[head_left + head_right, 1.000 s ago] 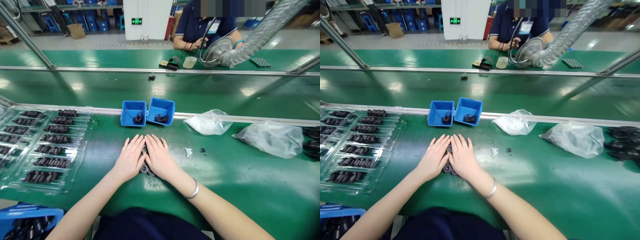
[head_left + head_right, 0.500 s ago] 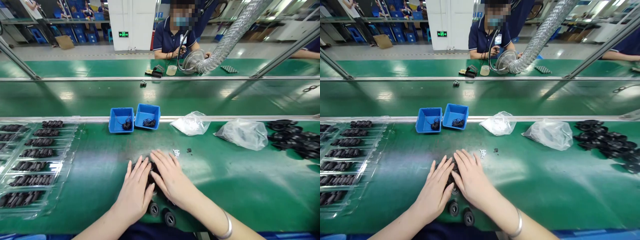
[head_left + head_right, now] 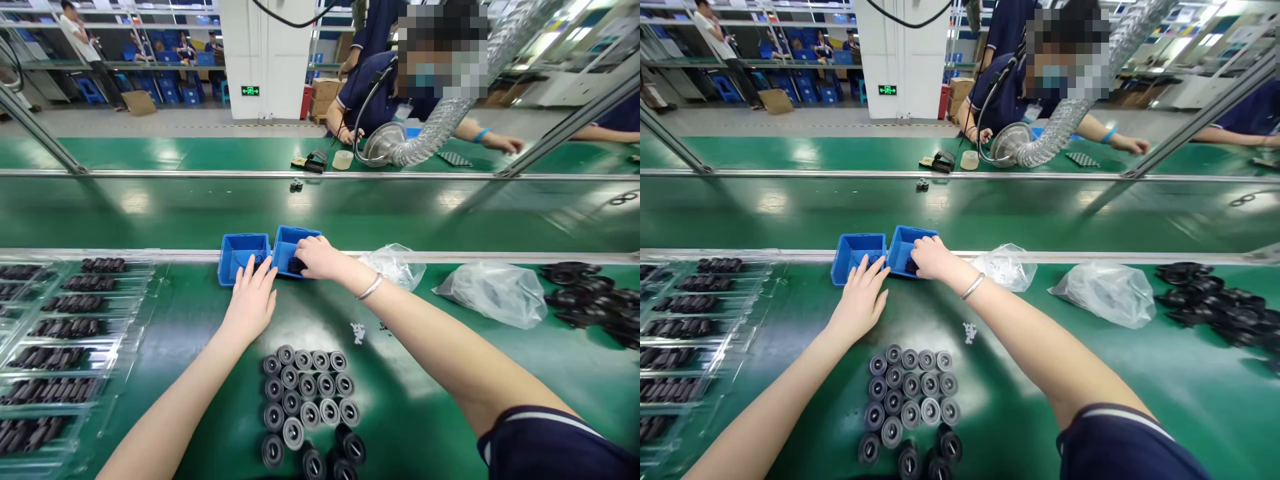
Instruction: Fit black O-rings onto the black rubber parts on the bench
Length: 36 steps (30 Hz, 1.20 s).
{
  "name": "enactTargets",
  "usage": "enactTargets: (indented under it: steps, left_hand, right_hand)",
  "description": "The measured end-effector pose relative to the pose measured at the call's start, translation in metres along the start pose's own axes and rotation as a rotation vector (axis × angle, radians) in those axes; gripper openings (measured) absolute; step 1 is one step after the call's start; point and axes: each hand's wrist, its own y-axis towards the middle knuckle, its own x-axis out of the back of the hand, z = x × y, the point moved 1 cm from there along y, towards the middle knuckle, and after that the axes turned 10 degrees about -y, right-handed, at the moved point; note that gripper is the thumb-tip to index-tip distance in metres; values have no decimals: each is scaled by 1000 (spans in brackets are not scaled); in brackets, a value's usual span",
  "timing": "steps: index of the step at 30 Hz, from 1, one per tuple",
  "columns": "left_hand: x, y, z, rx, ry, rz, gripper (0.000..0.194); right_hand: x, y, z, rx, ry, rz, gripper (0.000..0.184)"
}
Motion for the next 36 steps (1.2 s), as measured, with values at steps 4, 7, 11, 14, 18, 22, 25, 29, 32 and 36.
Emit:
enactTargets:
  steps: [4,7,11,14,18,22,25,29,32,36]
  left_hand:
    - [-15,26,10,-87,55,-2,36]
    - [-23,35,15,-123,51,-13,23]
    - [-27,33,17,-164,35,-33,19]
    - [-28,26,13,-171,16,-49,20]
    - [-28,22,8,-154,-30,-71,20]
    - [-27,18,4,-128,-124,-94,17]
    - [-22,16,2,-90,-232,-126,14]
    - [-11,18,0,10,-430,-204,34]
    - [-7,28,1,106,-621,-241,42]
    - [-11,51,5,227,-906,-205,51]
  right_hand:
    - [-3,5,3,29,-7,19,32]
    - [-8,7,2,41,22,18,28]
    - [-14,10,1,83,101,6,20]
    - [-15,11,2,104,159,-3,17]
    - [-16,12,5,75,232,-14,12]
    - [-14,16,3,36,369,-58,7]
    - [-11,19,-5,16,526,-92,6]
    - [-9,19,-15,-18,771,-107,8]
    - [-9,18,-18,-43,968,-97,11]
    - [-4,12,-17,-49,1180,-69,22]
